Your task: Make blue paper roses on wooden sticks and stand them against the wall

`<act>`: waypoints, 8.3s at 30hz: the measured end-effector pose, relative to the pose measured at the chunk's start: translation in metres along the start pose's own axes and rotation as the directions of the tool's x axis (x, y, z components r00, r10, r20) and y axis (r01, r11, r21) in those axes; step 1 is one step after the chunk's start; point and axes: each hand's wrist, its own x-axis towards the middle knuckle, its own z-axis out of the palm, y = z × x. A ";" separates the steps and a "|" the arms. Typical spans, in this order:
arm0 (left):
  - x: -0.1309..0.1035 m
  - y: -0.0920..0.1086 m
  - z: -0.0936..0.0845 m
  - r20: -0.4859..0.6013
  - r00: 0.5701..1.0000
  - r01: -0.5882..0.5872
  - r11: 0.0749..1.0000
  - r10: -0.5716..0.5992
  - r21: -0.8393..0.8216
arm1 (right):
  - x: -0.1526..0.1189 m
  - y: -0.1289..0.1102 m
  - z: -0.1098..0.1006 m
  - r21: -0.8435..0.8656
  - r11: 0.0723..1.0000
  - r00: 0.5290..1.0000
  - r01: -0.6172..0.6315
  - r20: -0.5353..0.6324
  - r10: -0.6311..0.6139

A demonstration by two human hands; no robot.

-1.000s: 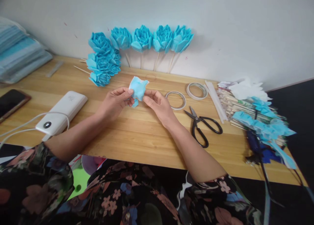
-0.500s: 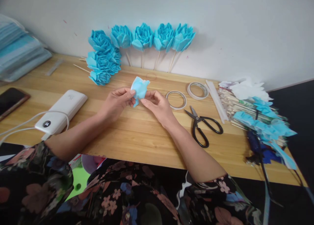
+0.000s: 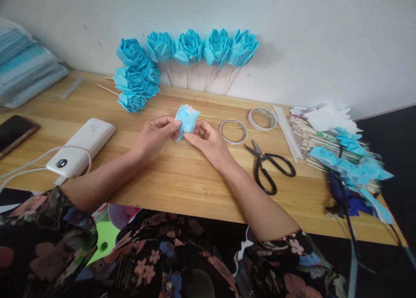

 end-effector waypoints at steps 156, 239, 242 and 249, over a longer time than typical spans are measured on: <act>0.011 0.024 -0.022 0.332 0.934 0.091 0.986 -0.134 0.141 | -0.036 -0.017 -0.090 -0.143 0.915 0.793 -0.378 0.460 0.400; 0.010 0.023 -0.020 0.312 0.947 0.028 0.988 -0.075 0.154 | -0.039 -0.016 -0.067 -0.421 0.907 0.903 0.021 0.398 0.164; 0.010 0.022 -0.021 0.274 0.960 0.020 0.989 -0.060 0.144 | -0.038 -0.022 -0.067 -0.609 0.758 0.924 0.234 0.382 0.022; 0.015 0.017 -0.024 0.031 0.998 -0.055 0.974 0.049 0.222 | -0.035 -0.024 -0.071 -0.711 0.535 0.885 0.457 0.425 -0.192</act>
